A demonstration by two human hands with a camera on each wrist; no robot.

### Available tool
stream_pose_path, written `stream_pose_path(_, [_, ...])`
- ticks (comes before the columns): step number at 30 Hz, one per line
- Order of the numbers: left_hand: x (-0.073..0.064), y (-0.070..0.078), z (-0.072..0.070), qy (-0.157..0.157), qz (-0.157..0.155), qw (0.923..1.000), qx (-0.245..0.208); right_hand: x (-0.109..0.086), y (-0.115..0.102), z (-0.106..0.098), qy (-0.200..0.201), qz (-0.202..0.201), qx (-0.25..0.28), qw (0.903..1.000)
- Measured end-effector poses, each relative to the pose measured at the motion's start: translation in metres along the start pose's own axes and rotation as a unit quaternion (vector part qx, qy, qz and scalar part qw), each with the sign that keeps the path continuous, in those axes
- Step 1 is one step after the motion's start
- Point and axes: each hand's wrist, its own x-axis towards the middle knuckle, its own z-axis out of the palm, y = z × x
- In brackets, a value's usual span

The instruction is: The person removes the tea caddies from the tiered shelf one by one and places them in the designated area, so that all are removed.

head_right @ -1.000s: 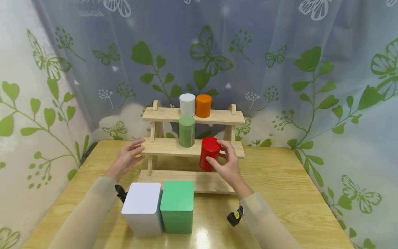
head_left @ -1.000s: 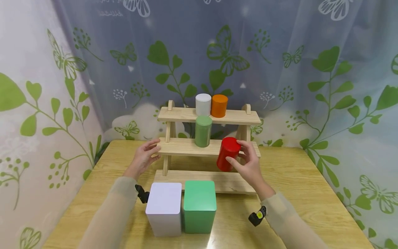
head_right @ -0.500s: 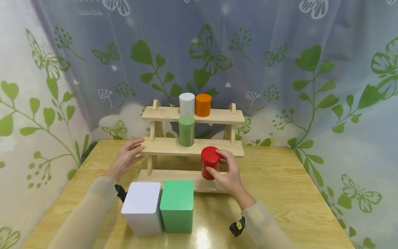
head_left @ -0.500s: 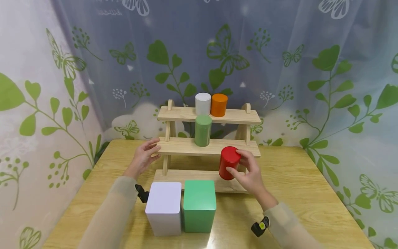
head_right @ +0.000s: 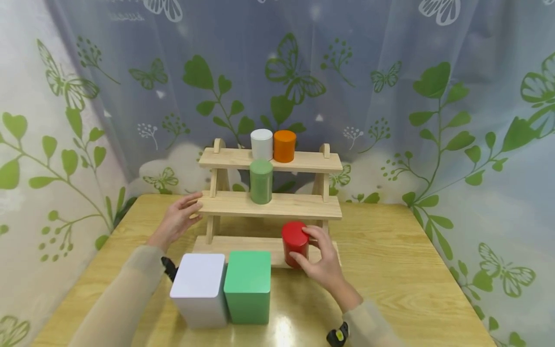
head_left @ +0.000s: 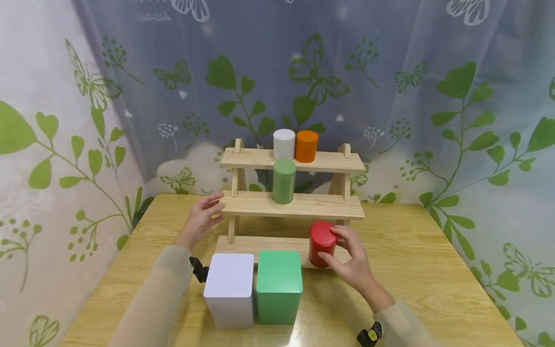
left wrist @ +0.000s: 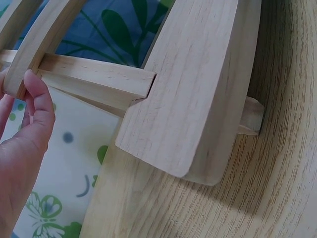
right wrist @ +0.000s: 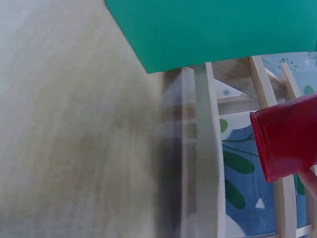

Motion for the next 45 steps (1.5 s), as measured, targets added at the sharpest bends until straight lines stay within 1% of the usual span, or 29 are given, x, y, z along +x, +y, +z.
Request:
stream_pose_path(3, [0.0,0.001,0.0,0.0,0.0,1.0,-0.002,-0.008,-0.003,-0.001,-0.004,0.003,0.002,1.0])
stream_pose_path(6, [0.0,0.001,0.0,-0.008,0.004,1.0,-0.001,-0.015,-0.004,-0.001,-0.007,0.004,0.002,1.0])
stream_pose_path(10, [-0.001,0.001,-0.001,-0.013,0.005,0.9999,-0.002,-0.022,-0.006,-0.002,-0.013,0.017,0.005,0.9998])
stream_pose_path(15, [-0.001,0.001,0.0,-0.011,0.005,0.9999,0.001,-0.031,-0.007,-0.003,-0.019,0.032,0.025,0.999])
stream_pose_path(20, [0.0,0.001,-0.001,-0.007,0.003,1.0,0.002,-0.041,-0.006,-0.003,-0.029,0.034,0.048,0.9978])
stream_pose_path(28, [-0.001,0.001,0.0,-0.01,0.004,0.9999,0.001,-0.052,-0.006,-0.003,-0.057,0.043,0.059,0.9957])
stream_pose_path(33, [-0.001,0.0,-0.001,-0.013,0.005,0.9999,-0.003,-0.055,-0.006,-0.002,-0.081,0.031,0.063,0.9942])
stream_pose_path(38, [0.0,0.0,-0.002,-0.024,0.008,0.9997,-0.003,-0.058,-0.007,-0.002,-0.103,0.029,0.063,0.9923])
stream_pose_path(42, [0.0,0.0,-0.001,-0.018,0.006,0.9998,-0.006,-0.062,-0.008,-0.002,-0.122,0.036,0.072,0.9892])
stream_pose_path(45, [0.0,0.0,0.0,-0.012,0.006,0.9999,-0.008,-0.064,-0.009,-0.001,-0.129,0.038,0.076,0.988])
